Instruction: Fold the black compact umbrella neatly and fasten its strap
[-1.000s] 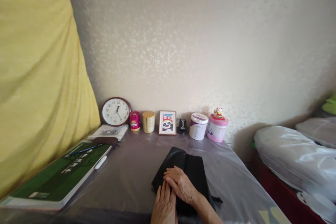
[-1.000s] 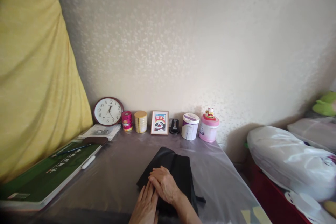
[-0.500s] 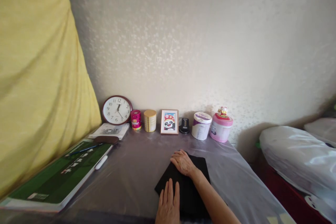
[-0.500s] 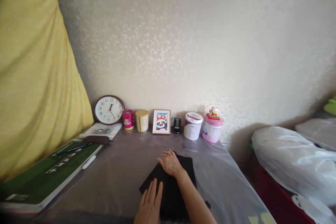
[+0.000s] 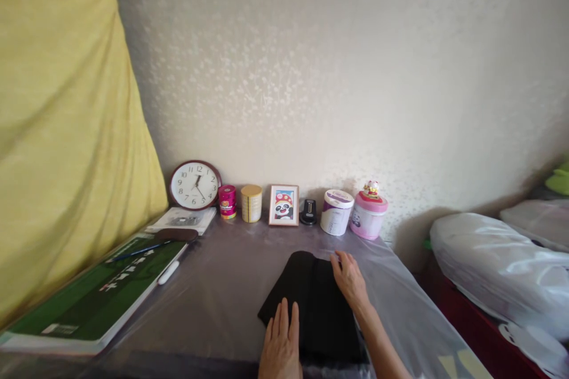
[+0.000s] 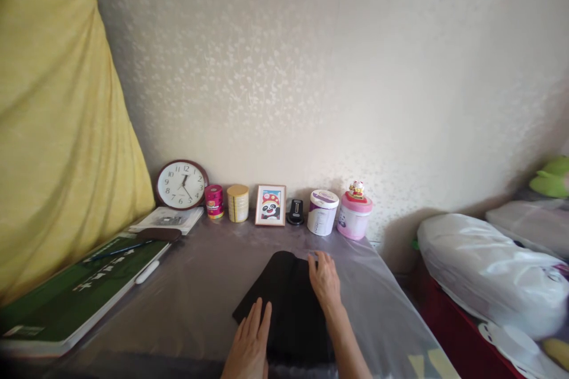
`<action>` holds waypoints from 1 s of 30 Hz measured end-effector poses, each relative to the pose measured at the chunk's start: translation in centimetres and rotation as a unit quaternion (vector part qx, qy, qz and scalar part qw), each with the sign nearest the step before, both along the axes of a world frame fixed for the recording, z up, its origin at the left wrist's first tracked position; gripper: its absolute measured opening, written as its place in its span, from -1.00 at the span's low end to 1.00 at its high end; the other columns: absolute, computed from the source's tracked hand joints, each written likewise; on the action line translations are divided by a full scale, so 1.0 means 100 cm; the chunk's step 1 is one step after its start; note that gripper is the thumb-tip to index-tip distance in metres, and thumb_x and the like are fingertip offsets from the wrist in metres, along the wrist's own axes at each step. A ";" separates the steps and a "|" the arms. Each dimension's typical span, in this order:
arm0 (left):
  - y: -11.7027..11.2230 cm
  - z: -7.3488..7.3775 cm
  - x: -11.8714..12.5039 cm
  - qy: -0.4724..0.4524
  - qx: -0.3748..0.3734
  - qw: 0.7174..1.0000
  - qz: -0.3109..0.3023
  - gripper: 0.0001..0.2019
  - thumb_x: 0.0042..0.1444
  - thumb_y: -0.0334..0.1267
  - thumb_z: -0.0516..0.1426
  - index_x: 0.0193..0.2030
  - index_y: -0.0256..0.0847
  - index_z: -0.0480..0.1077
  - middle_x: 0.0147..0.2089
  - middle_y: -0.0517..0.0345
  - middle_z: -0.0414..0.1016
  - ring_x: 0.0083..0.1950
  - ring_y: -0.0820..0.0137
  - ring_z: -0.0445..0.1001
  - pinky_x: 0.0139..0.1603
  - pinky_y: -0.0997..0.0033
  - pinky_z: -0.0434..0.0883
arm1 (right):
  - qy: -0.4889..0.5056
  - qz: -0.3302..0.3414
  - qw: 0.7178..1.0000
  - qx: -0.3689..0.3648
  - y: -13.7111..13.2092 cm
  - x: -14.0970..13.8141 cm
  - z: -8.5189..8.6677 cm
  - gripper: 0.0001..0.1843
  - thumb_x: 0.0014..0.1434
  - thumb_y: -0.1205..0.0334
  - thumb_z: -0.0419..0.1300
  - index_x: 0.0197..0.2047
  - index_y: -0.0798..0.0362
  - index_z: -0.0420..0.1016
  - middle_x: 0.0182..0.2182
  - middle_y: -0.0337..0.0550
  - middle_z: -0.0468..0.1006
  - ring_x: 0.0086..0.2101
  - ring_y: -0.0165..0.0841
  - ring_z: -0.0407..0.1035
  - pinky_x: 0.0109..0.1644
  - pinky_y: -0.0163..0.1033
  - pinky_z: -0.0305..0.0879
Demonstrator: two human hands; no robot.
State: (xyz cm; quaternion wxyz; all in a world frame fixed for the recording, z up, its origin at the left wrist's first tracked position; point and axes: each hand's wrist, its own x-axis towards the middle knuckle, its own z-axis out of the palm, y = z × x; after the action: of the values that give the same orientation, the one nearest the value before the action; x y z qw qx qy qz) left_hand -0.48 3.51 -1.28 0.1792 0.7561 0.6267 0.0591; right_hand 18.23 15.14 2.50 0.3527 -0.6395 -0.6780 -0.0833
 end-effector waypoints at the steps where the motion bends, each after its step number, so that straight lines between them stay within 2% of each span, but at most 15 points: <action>1: -0.001 0.001 0.000 -0.004 0.004 1.000 -0.004 -0.17 -0.16 -0.49 -0.07 0.30 -0.23 -0.33 0.37 0.02 -0.44 0.37 0.25 -0.35 0.32 0.16 -0.14 | 0.022 -0.019 1.000 -0.010 -0.013 0.007 0.000 -0.63 0.19 0.03 -0.06 -0.14 0.10 0.38 -0.22 0.01 0.51 -0.18 -0.21 0.40 -0.07 -0.11 0.30; 4: -0.005 0.001 -0.001 -0.013 0.019 1.000 -0.013 -0.15 -0.18 -0.48 -0.06 0.30 -0.25 -0.34 0.37 -0.01 -0.45 0.37 0.23 -0.36 0.32 0.15 -0.14 | 0.084 -0.049 0.992 -0.077 -0.048 0.018 -0.005 -0.57 0.13 -0.10 -0.02 -0.15 0.05 0.39 -0.32 -0.07 0.53 -0.33 -0.25 0.45 -0.23 -0.17 0.35; 7: -0.007 0.002 -0.002 -0.006 0.031 0.999 -0.015 -0.13 -0.21 -0.49 -0.05 0.30 -0.27 -0.36 0.37 -0.03 -0.45 0.37 0.21 -0.36 0.32 0.12 -0.14 | 0.131 -0.026 0.981 -0.139 -0.067 0.017 -0.014 -0.56 0.08 -0.13 0.02 -0.19 0.03 0.45 -0.40 -0.10 0.56 -0.36 -0.24 0.47 -0.28 -0.20 0.35; 11: -0.007 -0.005 -0.003 -0.003 0.045 0.999 -0.021 -0.07 -0.26 -0.47 -0.02 0.30 -0.28 -0.41 0.37 -0.04 -0.48 0.37 0.20 -0.38 0.32 0.12 -0.16 | 0.174 -0.001 0.973 -0.151 -0.069 0.014 -0.020 -0.62 0.01 -0.04 0.09 -0.25 0.04 0.50 -0.35 -0.06 0.58 -0.28 -0.17 0.47 -0.22 -0.15 0.34; 14: -0.004 -0.018 -0.003 -0.021 0.061 0.998 -0.018 -0.04 -0.27 -0.39 0.00 0.30 -0.28 -0.43 0.37 -0.01 -0.50 0.37 0.20 -0.41 0.32 0.11 -0.17 | 0.251 0.046 0.953 -0.163 -0.063 0.011 -0.013 -0.66 -0.05 0.00 0.14 -0.31 0.05 0.53 -0.39 -0.09 0.59 -0.30 -0.17 0.46 -0.25 -0.18 0.33; 16: -0.002 -0.028 -0.002 -0.030 0.078 0.996 -0.011 -0.03 -0.28 -0.35 0.01 0.29 -0.28 -0.44 0.37 0.01 -0.51 0.37 0.21 -0.42 0.32 0.10 -0.18 | 0.323 0.105 0.924 -0.177 -0.058 0.003 -0.003 -0.64 -0.10 -0.04 0.18 -0.34 0.06 0.53 -0.46 -0.14 0.58 -0.36 -0.20 0.46 -0.32 -0.21 0.33; 19: 0.000 -0.039 -0.001 -0.031 0.099 0.995 -0.001 -0.01 -0.31 -0.31 0.01 0.30 -0.31 -0.42 0.38 0.01 -0.50 0.37 0.22 -0.42 0.32 0.09 -0.19 | 0.429 0.189 0.862 -0.194 -0.051 -0.020 0.015 -0.59 -0.14 -0.08 0.23 -0.35 0.09 0.51 -0.53 -0.19 0.55 -0.44 -0.25 0.44 -0.39 -0.24 0.32; 22: 0.000 -0.043 -0.001 -0.032 0.112 0.993 -0.002 -0.02 -0.33 -0.30 0.01 0.30 -0.34 -0.38 0.38 -0.02 -0.46 0.37 0.21 -0.40 0.32 0.09 -0.20 | 0.522 0.242 0.789 -0.214 -0.045 -0.049 0.027 -0.59 -0.16 -0.05 0.28 -0.33 0.10 0.48 -0.54 -0.21 0.53 -0.47 -0.29 0.42 -0.38 -0.24 0.31; 24: 0.001 -0.043 -0.004 -0.037 0.118 0.992 -0.011 -0.04 -0.32 -0.29 0.01 0.30 -0.37 -0.29 0.38 -0.06 -0.40 0.37 0.19 -0.38 0.32 0.08 -0.19 | 0.565 0.265 0.748 -0.226 -0.041 -0.067 0.029 -0.59 -0.19 -0.02 0.31 -0.32 0.08 0.47 -0.54 -0.21 0.53 -0.47 -0.29 0.43 -0.35 -0.23 0.32; 27: 0.002 -0.039 -0.008 -0.049 0.121 0.991 -0.022 -0.11 -0.30 -0.29 0.02 0.28 -0.42 -0.13 0.37 -0.15 -0.27 0.37 0.14 -0.28 0.31 0.08 -0.15 | 0.592 0.272 0.721 -0.234 -0.034 -0.087 0.022 -0.59 -0.21 0.00 0.33 -0.32 0.06 0.46 -0.54 -0.23 0.53 -0.49 -0.31 0.43 -0.32 -0.22 0.33; 30: 0.002 -0.034 -0.011 -0.062 0.120 0.990 -0.027 -0.15 -0.29 -0.30 0.02 0.26 -0.45 -0.05 0.34 -0.18 -0.09 0.35 0.11 -0.16 0.31 0.08 -0.13 | 0.590 0.272 0.721 -0.239 -0.028 -0.099 0.007 -0.58 -0.21 -0.01 0.32 -0.30 0.07 0.45 -0.55 -0.24 0.52 -0.49 -0.33 0.42 -0.33 -0.23 0.33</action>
State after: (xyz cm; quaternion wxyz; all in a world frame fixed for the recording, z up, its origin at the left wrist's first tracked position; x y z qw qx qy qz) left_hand -1.62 3.75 -4.72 0.1273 0.7838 0.5819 0.1757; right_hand 8.37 12.32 3.19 0.5248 -0.4106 -0.4745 0.5752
